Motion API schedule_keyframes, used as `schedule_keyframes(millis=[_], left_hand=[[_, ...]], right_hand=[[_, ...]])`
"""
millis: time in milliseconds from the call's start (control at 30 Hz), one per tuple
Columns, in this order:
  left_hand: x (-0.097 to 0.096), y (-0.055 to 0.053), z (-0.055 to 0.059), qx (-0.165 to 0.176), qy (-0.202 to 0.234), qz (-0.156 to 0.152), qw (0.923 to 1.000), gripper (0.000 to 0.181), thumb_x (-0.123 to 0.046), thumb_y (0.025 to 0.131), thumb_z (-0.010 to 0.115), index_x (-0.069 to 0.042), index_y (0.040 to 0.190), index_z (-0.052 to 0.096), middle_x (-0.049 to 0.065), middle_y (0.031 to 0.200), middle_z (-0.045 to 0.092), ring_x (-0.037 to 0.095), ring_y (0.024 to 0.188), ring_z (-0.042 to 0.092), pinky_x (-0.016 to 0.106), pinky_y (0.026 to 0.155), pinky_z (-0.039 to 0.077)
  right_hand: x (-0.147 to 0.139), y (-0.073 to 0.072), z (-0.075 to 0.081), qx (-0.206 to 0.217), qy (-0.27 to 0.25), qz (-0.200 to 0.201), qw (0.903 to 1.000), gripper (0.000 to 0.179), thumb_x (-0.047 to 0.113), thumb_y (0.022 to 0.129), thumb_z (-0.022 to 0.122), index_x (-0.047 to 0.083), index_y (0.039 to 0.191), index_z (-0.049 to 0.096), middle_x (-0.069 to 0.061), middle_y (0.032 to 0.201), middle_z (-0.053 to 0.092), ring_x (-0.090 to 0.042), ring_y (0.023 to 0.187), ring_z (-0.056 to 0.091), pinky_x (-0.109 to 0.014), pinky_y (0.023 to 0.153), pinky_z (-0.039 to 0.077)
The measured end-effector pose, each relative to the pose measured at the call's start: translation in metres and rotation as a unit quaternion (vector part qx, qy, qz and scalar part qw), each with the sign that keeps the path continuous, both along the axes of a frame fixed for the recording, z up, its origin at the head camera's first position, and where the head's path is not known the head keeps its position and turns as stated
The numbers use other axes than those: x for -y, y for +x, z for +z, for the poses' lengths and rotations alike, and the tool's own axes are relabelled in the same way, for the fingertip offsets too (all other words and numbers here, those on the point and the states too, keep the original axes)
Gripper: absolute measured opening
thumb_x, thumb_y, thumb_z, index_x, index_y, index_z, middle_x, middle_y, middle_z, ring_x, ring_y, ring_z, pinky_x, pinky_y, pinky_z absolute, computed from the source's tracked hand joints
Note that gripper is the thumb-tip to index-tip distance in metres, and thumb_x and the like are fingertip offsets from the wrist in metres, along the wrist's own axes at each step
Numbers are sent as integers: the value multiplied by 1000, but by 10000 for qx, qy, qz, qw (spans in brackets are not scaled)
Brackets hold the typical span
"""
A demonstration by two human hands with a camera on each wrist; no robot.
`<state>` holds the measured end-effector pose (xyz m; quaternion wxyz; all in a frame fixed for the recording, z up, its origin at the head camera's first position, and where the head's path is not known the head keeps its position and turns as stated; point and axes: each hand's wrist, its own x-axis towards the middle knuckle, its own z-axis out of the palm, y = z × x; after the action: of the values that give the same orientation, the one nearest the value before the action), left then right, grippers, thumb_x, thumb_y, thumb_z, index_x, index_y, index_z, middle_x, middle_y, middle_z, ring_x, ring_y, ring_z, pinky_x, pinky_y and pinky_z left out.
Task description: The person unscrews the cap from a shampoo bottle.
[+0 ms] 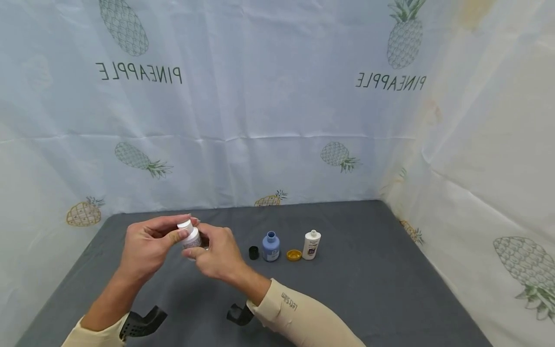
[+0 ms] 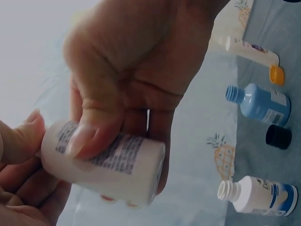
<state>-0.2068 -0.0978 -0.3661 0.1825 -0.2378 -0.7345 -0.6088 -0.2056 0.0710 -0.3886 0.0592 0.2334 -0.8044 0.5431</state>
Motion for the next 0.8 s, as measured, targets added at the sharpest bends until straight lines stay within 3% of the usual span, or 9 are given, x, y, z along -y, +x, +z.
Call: schedule_keyframes(millis=[300, 567, 667, 800], left_hand=[[-19, 5, 1, -101, 541, 610, 9966, 25, 17, 82, 77, 9, 105, 79, -25, 95, 76, -7, 91, 75, 12, 82, 59], [-28, 6, -2, -243, 840, 1170, 9893, 25, 14, 79, 82, 3, 101, 82, -23, 93, 76, -5, 101, 74, 15, 83, 60], [-27, 4, -3, -345, 898, 971, 9906, 25, 15, 79, 81, 4, 102, 81, -21, 96, 77, -3, 98, 75, 16, 83, 60], [-18, 0, -2, -514, 1116, 67, 9924, 22, 17, 84, 74, 13, 106, 76, -9, 107, 80, 3, 101, 77, 17, 87, 60]], right_hand=[[2, 2, 2, -248, -138, -223, 9993, 31, 2, 91, 76, 6, 122, 73, -14, 107, 80, -19, 98, 79, -21, 76, 61], [4, 3, 1, -731, 160, -471, 9961, 30, 11, 93, 77, 12, 123, 73, -6, 92, 80, -5, 78, 72, -14, 60, 49], [2, 2, 2, -769, 184, -450, 9959, 27, 13, 94, 77, 12, 120, 74, -5, 88, 79, -7, 76, 71, -15, 60, 50], [0, -1, 4, -444, 44, -263, 9987, 28, 11, 93, 77, 11, 122, 74, -8, 100, 80, -13, 87, 77, -18, 71, 58]])
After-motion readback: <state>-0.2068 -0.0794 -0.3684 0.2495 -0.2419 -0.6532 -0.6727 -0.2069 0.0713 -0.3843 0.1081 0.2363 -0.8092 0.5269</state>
